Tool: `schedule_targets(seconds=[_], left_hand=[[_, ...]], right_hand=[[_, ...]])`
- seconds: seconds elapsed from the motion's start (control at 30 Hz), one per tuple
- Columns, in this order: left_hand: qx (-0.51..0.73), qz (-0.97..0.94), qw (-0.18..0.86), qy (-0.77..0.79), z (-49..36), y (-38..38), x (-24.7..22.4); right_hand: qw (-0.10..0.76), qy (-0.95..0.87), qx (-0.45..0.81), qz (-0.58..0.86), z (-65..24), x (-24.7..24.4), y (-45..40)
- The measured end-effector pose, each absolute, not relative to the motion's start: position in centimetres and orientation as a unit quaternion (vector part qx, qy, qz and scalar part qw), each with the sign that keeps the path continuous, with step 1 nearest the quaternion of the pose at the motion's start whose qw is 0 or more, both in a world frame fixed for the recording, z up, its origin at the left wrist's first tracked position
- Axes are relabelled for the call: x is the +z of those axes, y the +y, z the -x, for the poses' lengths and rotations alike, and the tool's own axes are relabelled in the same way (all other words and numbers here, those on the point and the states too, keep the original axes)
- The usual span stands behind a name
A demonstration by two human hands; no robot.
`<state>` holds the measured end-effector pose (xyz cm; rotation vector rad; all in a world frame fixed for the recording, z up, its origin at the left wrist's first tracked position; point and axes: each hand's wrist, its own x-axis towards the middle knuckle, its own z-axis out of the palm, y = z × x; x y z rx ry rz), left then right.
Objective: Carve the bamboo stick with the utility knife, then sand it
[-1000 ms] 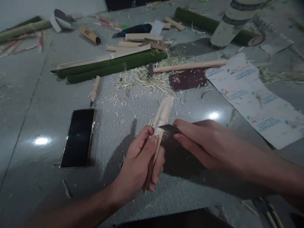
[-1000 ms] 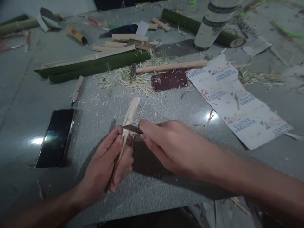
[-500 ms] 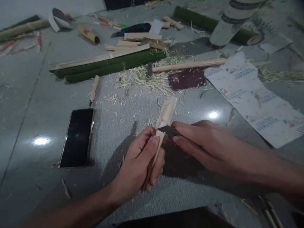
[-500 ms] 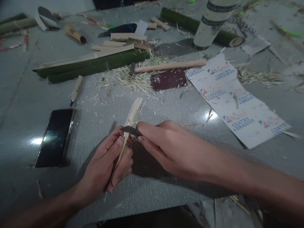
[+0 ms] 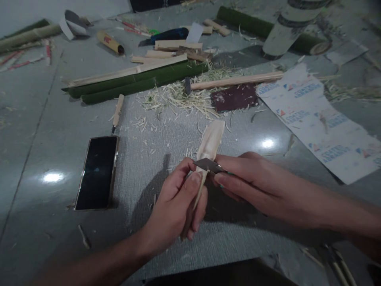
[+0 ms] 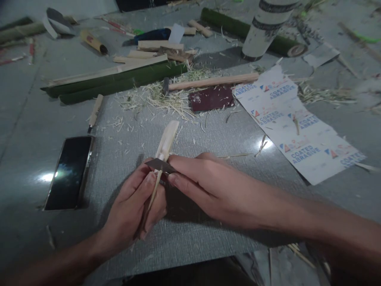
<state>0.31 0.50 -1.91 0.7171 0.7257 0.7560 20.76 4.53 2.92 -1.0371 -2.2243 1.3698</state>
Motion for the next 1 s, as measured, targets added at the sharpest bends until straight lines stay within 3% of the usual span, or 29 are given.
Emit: schedule_targets(seconds=[0.27, 0.5, 0.73, 1.0], left_hand=[[0.392, -0.312, 0.799, 0.332, -0.7, 0.5, -2.3], [0.427, -0.261, 0.806, 0.316, -0.8, 0.6, -2.8], [0.424, -0.270, 0.806, 0.312, -0.8, 0.5, -2.8], [0.412, -0.255, 0.817, 0.312, -1.0, 0.7, -2.1]], right_hand=[[0.211, -0.815, 0.357, 0.404, -21.7, 3.2, 4.8], [0.206, -0.896, 0.128, 0.373, -21.8, 3.0, 4.1], [0.160, -0.915, 0.065, 0.364, -20.5, 1.9, 4.0], [0.151, -0.899, 0.104, 0.398, -20.5, 1.6, 3.7]])
